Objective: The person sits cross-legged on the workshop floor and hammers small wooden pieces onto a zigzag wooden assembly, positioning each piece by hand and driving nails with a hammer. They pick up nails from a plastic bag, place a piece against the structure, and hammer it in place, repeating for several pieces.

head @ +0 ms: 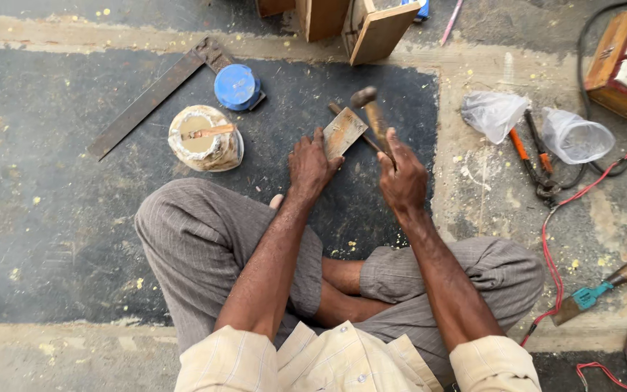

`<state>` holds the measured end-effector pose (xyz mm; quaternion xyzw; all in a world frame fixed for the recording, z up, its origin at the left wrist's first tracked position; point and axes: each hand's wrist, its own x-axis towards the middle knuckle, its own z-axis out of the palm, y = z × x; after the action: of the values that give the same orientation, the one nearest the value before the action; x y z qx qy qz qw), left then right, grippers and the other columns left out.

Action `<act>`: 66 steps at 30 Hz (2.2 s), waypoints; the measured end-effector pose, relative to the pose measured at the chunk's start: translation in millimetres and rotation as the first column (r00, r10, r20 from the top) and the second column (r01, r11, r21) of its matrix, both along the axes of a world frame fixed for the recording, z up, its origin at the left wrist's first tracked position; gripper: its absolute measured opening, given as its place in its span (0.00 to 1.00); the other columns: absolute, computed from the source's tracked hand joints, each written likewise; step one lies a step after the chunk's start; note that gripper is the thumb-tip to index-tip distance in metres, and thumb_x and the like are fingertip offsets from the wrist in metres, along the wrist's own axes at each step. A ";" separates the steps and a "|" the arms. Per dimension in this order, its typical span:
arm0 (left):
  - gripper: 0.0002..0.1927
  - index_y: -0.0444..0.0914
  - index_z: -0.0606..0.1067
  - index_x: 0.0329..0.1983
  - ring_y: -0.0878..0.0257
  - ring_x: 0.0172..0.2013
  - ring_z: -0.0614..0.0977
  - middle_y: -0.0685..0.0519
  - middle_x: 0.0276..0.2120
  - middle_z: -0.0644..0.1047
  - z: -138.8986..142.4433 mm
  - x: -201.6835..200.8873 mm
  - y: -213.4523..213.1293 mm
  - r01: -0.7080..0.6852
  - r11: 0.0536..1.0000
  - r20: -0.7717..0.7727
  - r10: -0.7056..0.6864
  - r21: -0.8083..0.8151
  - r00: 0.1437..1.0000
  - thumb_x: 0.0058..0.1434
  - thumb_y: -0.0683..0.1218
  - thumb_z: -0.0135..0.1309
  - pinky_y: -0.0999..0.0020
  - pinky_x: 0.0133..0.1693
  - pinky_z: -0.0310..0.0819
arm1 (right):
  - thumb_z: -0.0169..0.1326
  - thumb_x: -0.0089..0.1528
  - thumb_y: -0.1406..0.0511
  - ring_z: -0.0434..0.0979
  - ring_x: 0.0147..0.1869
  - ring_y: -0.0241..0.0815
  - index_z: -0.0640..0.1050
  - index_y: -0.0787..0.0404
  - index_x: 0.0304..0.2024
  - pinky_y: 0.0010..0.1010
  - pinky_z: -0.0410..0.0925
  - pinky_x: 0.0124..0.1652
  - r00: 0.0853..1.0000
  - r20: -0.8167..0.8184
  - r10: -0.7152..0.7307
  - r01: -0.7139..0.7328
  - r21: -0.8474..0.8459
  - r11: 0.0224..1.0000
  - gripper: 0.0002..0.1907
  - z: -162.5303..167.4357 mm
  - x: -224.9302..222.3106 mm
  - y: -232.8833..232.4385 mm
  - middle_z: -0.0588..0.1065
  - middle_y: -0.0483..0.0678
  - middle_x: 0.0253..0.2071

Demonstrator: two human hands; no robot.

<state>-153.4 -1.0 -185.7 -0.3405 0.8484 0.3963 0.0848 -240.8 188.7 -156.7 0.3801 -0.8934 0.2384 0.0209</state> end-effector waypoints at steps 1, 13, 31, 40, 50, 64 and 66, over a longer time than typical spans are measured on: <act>0.48 0.40 0.57 0.73 0.46 0.61 0.70 0.39 0.58 0.69 -0.6 -0.3 0.4 0.004 1.000 0.015 -0.005 0.013 1.000 0.56 0.59 0.67 0.43 0.59 0.65 | 0.54 0.70 0.64 0.83 0.40 0.45 0.68 0.57 0.71 0.28 0.78 0.30 0.997 0.063 -0.046 0.045 0.021 0.999 0.26 0.3 -0.6 0.2 0.80 0.55 0.51; 0.48 0.39 0.56 0.74 0.45 0.61 0.71 0.39 0.58 0.70 -2.1 -1.3 0.3 0.034 0.999 0.012 -0.034 -0.030 0.999 0.57 0.59 0.66 0.45 0.60 0.65 | 0.55 0.71 0.64 0.83 0.44 0.45 0.69 0.59 0.71 0.29 0.78 0.36 0.998 0.067 -0.003 0.006 -0.046 0.999 0.26 15.1 -8.0 27.8 0.80 0.57 0.51; 0.47 0.38 0.58 0.73 0.45 0.60 0.72 0.39 0.58 0.71 -2.1 0.7 2.6 -0.019 0.999 -0.064 0.017 -0.034 0.998 0.56 0.58 0.67 0.44 0.58 0.67 | 0.56 0.69 0.68 0.84 0.48 0.47 0.71 0.60 0.70 0.38 0.78 0.45 0.993 0.116 -0.008 0.021 -0.105 0.994 0.26 11.9 2.4 29.0 0.80 0.55 0.51; 0.48 0.38 0.58 0.73 0.44 0.60 0.72 0.38 0.57 0.70 -7.8 0.3 4.2 -0.009 0.999 -0.055 0.007 -0.050 0.998 0.55 0.58 0.67 0.44 0.58 0.67 | 0.56 0.69 0.68 0.83 0.47 0.43 0.70 0.61 0.69 0.31 0.79 0.40 0.999 0.044 0.028 -0.025 -0.072 0.997 0.25 4.9 -2.7 29.7 0.80 0.56 0.51; 0.51 0.35 0.58 0.73 0.43 0.57 0.75 0.35 0.55 0.71 -16.7 -4.1 1.7 -0.040 0.999 -0.099 0.043 0.031 0.994 0.55 0.63 0.66 0.47 0.55 0.72 | 0.53 0.69 0.62 0.78 0.36 0.41 0.74 0.56 0.64 0.38 0.75 0.38 0.683 0.411 -0.603 0.420 0.455 0.785 0.20 54.3 -34.2 22.3 0.79 0.51 0.49; 0.47 0.35 0.60 0.72 0.42 0.56 0.73 0.36 0.54 0.71 -19.3 -5.7 7.0 -0.060 0.991 -0.175 0.038 -0.123 0.984 0.55 0.58 0.67 0.44 0.55 0.68 | 0.58 0.65 0.68 0.81 0.43 0.50 0.82 0.68 0.48 0.38 0.75 0.41 0.964 0.252 -0.082 0.071 0.050 0.996 0.11 -15.0 3.5 -44.0 0.78 0.55 0.44; 0.47 0.35 0.59 0.72 0.42 0.57 0.72 0.36 0.55 0.70 -21.4 -5.2 9.9 -0.059 0.991 -0.172 0.037 -0.124 0.984 0.56 0.58 0.67 0.43 0.56 0.67 | 0.58 0.66 0.67 0.81 0.44 0.50 0.81 0.67 0.48 0.39 0.75 0.43 0.961 0.263 -0.092 0.078 0.061 0.995 0.11 -12.8 3.3 -43.9 0.78 0.55 0.45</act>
<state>-158.5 8.9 -207.1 -0.3309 0.8678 0.3702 -0.0191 -237.5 144.8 -169.5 0.3066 -0.9094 0.2634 -0.0982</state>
